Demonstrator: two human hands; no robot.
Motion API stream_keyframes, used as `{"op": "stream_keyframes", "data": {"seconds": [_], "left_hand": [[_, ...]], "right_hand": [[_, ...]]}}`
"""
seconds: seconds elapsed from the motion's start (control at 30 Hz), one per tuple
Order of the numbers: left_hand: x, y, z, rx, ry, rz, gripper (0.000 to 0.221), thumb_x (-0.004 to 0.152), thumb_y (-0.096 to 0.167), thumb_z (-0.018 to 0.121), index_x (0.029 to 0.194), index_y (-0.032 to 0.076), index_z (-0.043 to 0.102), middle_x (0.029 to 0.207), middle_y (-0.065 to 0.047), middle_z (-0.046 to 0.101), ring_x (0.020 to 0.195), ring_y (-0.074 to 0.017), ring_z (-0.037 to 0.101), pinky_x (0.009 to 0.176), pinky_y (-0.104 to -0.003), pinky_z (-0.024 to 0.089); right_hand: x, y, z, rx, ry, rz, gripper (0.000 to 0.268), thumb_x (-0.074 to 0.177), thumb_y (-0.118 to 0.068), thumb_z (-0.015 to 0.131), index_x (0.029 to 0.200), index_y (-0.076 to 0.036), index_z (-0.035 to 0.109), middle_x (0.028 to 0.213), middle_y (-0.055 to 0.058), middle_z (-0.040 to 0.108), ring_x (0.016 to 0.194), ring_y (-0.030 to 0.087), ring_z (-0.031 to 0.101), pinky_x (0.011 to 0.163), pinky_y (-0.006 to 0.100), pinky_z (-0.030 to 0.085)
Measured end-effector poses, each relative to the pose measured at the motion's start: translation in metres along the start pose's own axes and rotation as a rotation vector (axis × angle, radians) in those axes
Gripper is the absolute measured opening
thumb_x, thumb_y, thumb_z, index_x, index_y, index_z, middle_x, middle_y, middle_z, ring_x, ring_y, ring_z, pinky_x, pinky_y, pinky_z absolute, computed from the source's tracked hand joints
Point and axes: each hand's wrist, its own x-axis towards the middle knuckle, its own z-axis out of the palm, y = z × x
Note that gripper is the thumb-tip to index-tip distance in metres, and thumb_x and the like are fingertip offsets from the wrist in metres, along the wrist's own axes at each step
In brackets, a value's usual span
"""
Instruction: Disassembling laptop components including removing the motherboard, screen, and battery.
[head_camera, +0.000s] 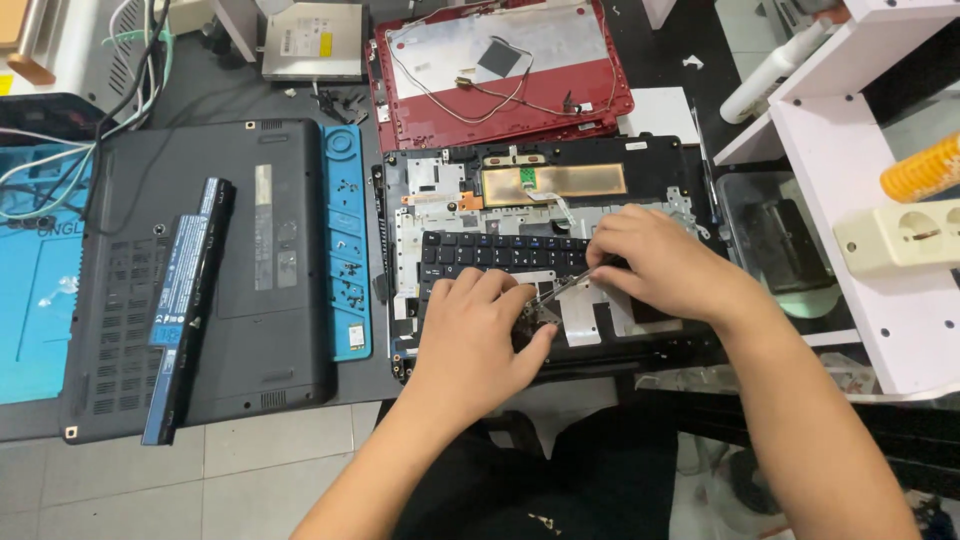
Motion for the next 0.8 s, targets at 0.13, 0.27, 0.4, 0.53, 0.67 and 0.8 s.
{"op": "stream_keyframes", "data": {"seconds": [0.13, 0.27, 0.4, 0.53, 0.67, 0.8], "left_hand": [[0.01, 0.0, -0.004, -0.085, -0.032, -0.031, 0.038, 0.079, 0.032, 0.076, 0.104, 0.004, 0.075, 0.094, -0.01, 0.068, 0.092, -0.0309, 0.061, 0.079, -0.044, 0.045], [0.026, -0.011, 0.0, -0.229, -0.121, -0.103, 0.03, 0.09, 0.029, 0.07, 0.109, 0.007, 0.076, 0.094, -0.01, 0.071, 0.094, -0.0328, 0.065, 0.082, -0.046, 0.05], [0.055, -0.011, 0.002, -0.27, -0.197, -0.083, 0.03, 0.091, 0.026, 0.067, 0.112, 0.006, 0.075, 0.097, -0.014, 0.074, 0.094, -0.0351, 0.069, 0.083, -0.046, 0.053], [0.067, -0.005, 0.002, -0.315, -0.382, -0.088, 0.026, 0.087, 0.023, 0.069, 0.106, 0.007, 0.078, 0.089, -0.018, 0.074, 0.084, -0.0377, 0.071, 0.079, -0.045, 0.056], [0.064, -0.015, -0.004, -0.359, -0.403, -0.088, 0.02, 0.084, 0.017, 0.072, 0.1, 0.007, 0.078, 0.083, -0.017, 0.074, 0.078, -0.0358, 0.073, 0.075, -0.041, 0.058], [0.059, -0.026, -0.026, -0.328, -0.332, -0.097, 0.018, 0.084, 0.013, 0.072, 0.099, 0.005, 0.078, 0.082, -0.019, 0.074, 0.077, -0.0357, 0.073, 0.074, -0.04, 0.058]], "right_hand": [[0.003, 0.006, -0.001, 0.117, -0.065, 0.025, 0.014, 0.079, -0.016, 0.075, 0.086, -0.008, 0.066, 0.088, 0.008, 0.067, 0.092, 0.031, 0.062, 0.083, 0.043, 0.048], [0.004, -0.001, -0.01, 0.172, -0.09, 0.019, 0.013, 0.082, -0.014, 0.073, 0.086, -0.005, 0.065, 0.083, 0.01, 0.066, 0.086, 0.033, 0.063, 0.078, 0.043, 0.049], [0.005, -0.015, -0.022, 0.168, -0.05, 0.001, 0.014, 0.081, -0.013, 0.074, 0.086, -0.004, 0.065, 0.082, 0.011, 0.066, 0.082, 0.033, 0.063, 0.073, 0.042, 0.05], [0.002, -0.029, -0.031, 0.18, -0.045, 0.081, 0.015, 0.081, -0.014, 0.075, 0.089, -0.005, 0.067, 0.079, 0.012, 0.069, 0.07, 0.032, 0.066, 0.061, 0.04, 0.051], [0.002, -0.036, -0.032, 0.148, 0.051, 0.029, 0.015, 0.079, -0.016, 0.078, 0.088, -0.007, 0.071, 0.08, 0.011, 0.071, 0.069, 0.031, 0.068, 0.06, 0.038, 0.053], [0.022, -0.044, -0.028, 0.045, 0.202, -0.131, 0.017, 0.08, -0.019, 0.08, 0.088, -0.007, 0.071, 0.085, 0.009, 0.072, 0.077, 0.031, 0.069, 0.067, 0.039, 0.054]]}}
